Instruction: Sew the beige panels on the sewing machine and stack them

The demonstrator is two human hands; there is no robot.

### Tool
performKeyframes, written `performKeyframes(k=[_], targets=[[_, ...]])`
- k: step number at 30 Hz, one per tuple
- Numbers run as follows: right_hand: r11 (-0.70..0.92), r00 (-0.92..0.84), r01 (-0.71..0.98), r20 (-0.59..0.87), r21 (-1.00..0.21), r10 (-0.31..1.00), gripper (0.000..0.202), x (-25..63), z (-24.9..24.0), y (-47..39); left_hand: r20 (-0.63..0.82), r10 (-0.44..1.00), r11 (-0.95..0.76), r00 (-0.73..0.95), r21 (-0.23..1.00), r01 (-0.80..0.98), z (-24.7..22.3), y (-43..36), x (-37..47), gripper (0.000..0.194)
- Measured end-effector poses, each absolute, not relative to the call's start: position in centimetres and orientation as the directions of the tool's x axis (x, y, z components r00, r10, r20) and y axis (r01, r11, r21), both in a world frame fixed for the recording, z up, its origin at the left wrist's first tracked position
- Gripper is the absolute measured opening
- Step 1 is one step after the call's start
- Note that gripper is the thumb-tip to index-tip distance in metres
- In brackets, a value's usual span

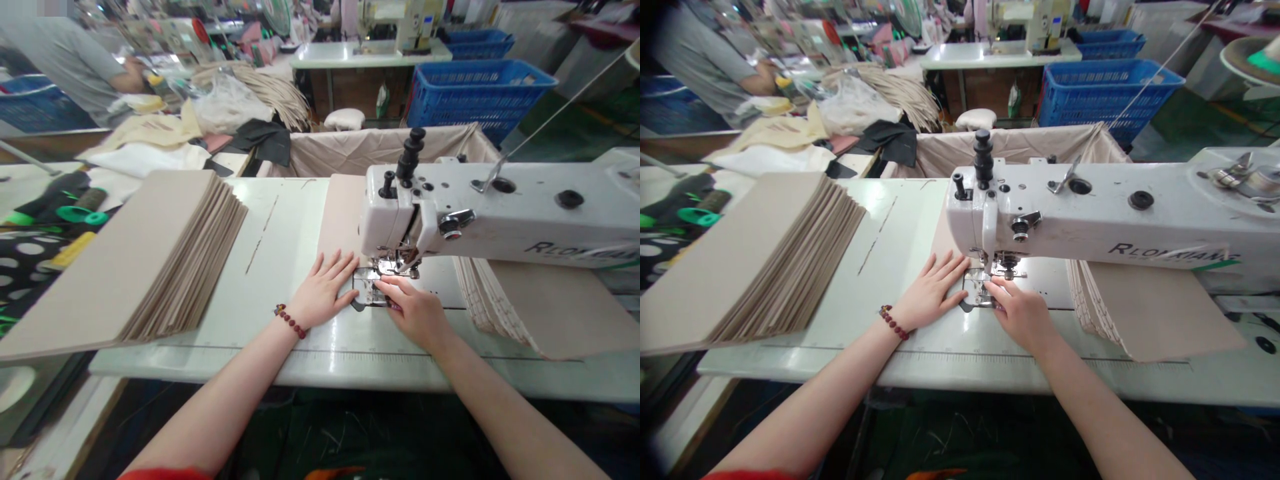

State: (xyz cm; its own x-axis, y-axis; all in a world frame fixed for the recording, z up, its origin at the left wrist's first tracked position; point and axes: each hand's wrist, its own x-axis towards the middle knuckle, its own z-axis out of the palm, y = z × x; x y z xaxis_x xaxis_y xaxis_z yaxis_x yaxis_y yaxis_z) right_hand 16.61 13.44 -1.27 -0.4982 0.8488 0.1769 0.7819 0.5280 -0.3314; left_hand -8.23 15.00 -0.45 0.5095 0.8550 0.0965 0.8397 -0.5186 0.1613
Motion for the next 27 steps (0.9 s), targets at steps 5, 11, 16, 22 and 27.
performKeyframes(k=[5, 11, 16, 22, 27], targets=[[0.531, -0.497, 0.784, 0.189, -0.322, 0.847, 0.051, 16.5, -1.2, 13.4, 0.11, 0.858, -0.513, 0.501, 0.151, 0.845, -0.5, 14.9, -8.2, 0.067], [0.526, -0.491, 0.786, 0.188, -0.324, 0.851, 0.049, 16.4, -0.9, 13.2, 0.13, 0.859, -0.511, 0.495, 0.153, 0.846, -0.6, 14.9, -8.2, 0.07], [0.515, -0.479, 0.793, 0.19, -0.326, 0.857, 0.046, 16.4, -0.8, 12.9, 0.153, 0.858, -0.512, 0.491, 0.166, 0.843, -1.1, 14.8, -8.3, 0.074], [0.477, -0.459, 0.823, 0.132, -0.31, 0.878, 0.044, 15.9, 0.1, 12.8, 0.19, 0.927, -0.353, 0.322, 0.162, 0.921, 0.3, 15.0, -7.9, 0.059], [0.448, -0.449, 0.846, 0.066, -0.29, 0.891, 0.041, 16.5, 2.3, 11.1, 0.207, 0.978, -0.012, -0.008, 0.094, 0.995, 1.3, 11.5, -10.2, 0.042]])
